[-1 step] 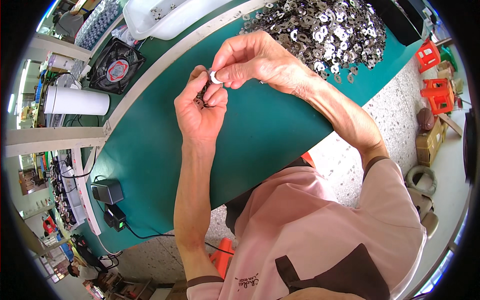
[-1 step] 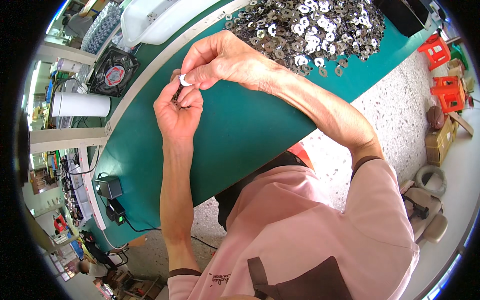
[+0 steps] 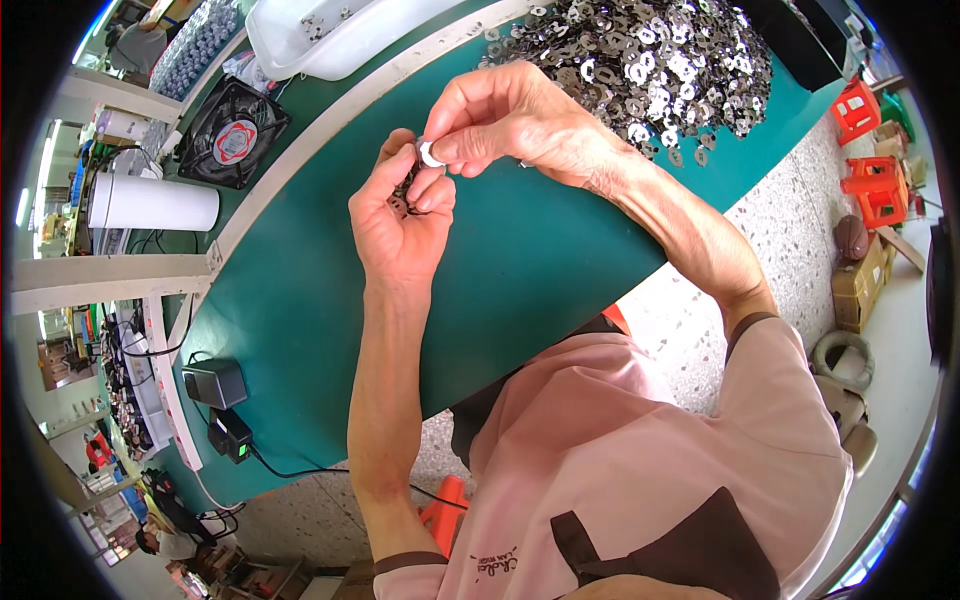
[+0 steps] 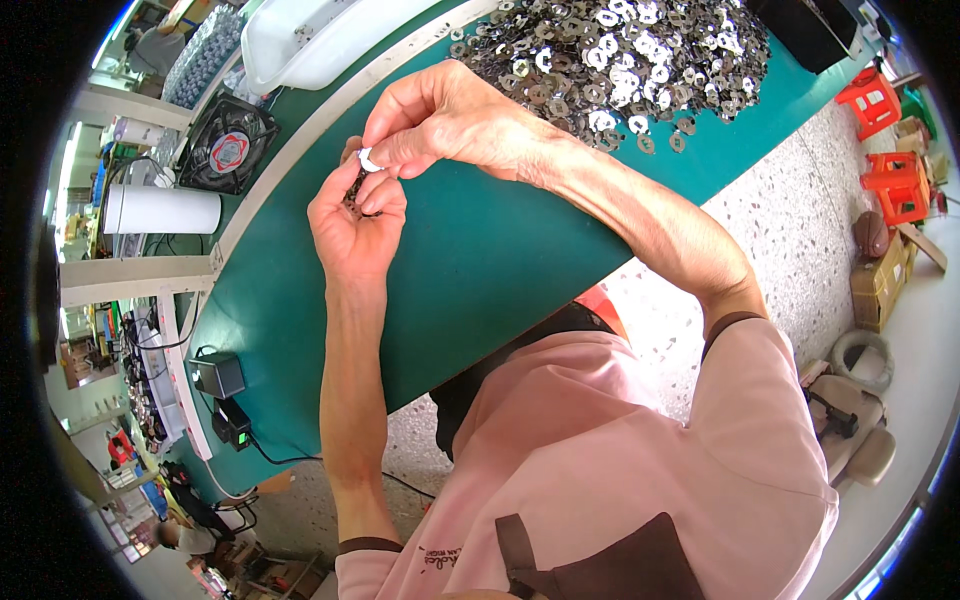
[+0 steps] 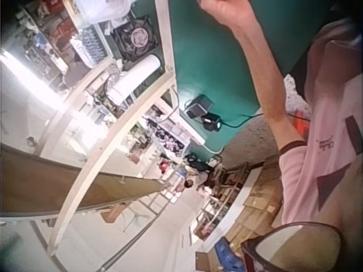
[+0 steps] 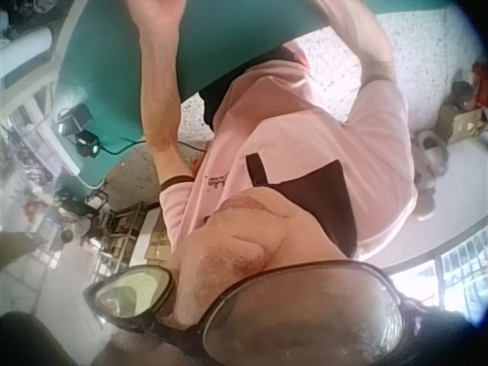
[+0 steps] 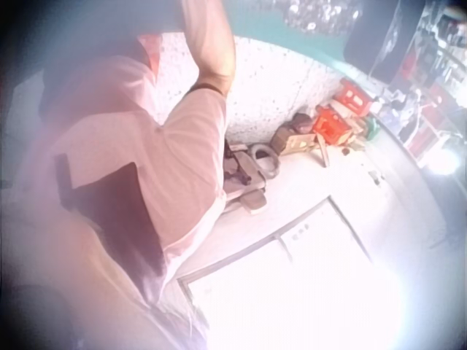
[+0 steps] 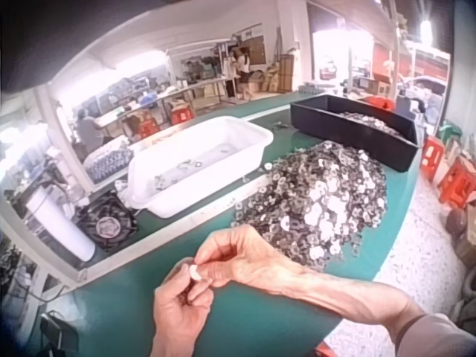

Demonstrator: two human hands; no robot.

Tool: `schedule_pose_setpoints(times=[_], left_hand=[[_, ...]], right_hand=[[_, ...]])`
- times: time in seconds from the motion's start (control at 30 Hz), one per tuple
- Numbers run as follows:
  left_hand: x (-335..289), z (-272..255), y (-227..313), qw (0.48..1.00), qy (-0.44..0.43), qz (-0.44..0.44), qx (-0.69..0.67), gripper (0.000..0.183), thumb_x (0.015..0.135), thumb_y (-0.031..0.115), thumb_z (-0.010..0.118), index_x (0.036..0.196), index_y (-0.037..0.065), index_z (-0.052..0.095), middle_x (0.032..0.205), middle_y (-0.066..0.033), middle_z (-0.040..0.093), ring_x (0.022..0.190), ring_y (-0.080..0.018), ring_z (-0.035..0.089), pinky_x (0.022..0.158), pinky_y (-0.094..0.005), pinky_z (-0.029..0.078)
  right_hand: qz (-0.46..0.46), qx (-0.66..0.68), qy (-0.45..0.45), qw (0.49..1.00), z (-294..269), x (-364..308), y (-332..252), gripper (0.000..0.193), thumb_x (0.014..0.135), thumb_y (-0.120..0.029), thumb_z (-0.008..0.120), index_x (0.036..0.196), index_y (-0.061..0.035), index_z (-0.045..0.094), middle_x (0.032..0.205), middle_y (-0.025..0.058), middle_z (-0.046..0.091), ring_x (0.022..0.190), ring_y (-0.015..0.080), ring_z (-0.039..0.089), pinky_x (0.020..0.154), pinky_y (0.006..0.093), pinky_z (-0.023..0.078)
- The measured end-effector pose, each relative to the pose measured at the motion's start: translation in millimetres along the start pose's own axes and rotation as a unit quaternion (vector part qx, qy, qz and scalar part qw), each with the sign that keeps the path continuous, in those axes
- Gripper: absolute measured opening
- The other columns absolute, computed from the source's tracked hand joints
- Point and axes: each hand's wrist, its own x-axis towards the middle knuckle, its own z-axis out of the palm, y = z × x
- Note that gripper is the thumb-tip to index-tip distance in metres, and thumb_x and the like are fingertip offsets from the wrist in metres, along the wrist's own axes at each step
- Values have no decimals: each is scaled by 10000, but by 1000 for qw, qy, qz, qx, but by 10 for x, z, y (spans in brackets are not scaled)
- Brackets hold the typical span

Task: The person assembles metal parts by attaching small clips to flat metal plates by hand and placing the finished pieces into a plastic container.

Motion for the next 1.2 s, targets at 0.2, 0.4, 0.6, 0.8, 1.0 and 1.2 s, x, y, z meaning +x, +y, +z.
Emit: schedule_pose_setpoints(times=[0.2, 0.4, 0.6, 0.8, 1.0, 1.2], left_hand=[[-32, 110, -94, 987, 26, 46, 152, 148, 895, 122, 585, 958, -10, 608, 760, -16, 551, 556, -71, 385, 497, -224, 296], [-26, 113, -97, 979, 23, 60, 194, 185, 894, 183, 609, 929, 2, 617, 743, -9, 547, 549, -67, 391, 495, -229, 289], [16, 83, -56, 977, 6, 46, 208, 180, 939, 190, 528, 862, 28, 543, 785, -33, 525, 570, -60, 372, 504, -205, 286], [-4, 48, -27, 993, -11, 18, 114, 155, 945, 130, 469, 826, 34, 493, 835, -56, 529, 560, -89, 373, 506, -227, 328], [-51, 63, -94, 995, 20, 22, 99, 133, 903, 110, 529, 803, 27, 554, 898, -84, 576, 552, -88, 384, 500, -227, 325], [-79, 79, -52, 995, 39, 25, 88, 64, 873, 70, 548, 816, 56, 573, 831, -66, 594, 541, -76, 380, 480, -204, 297]], right_hand=[[-16, -30, 38, 999, -20, -15, 23, 81, 791, -74, 690, 849, -29, 655, 798, 31, 667, 729, 85, 598, 672, 223, 474], [-13, -81, 46, 996, -20, -16, -9, 105, 802, -99, 691, 856, -18, 652, 783, 34, 658, 704, 91, 599, 649, 236, 481], [-6, -91, 34, 995, -55, 38, -44, 108, 812, -99, 679, 858, -7, 649, 762, 29, 643, 697, 99, 596, 649, 235, 475], [-124, -509, 142, 840, -317, 77, 46, 171, 684, -94, 710, 833, -49, 639, 795, 122, 642, 725, 271, 637, 662, 362, 507], [-25, -623, 122, 772, -277, -8, 104, 152, 669, -84, 710, 801, -78, 636, 774, 109, 623, 737, 307, 633, 638, 411, 500], [-51, -598, 115, 792, -236, 14, 117, 159, 713, -97, 687, 856, -70, 622, 758, 108, 626, 737, 307, 635, 629, 420, 493]])
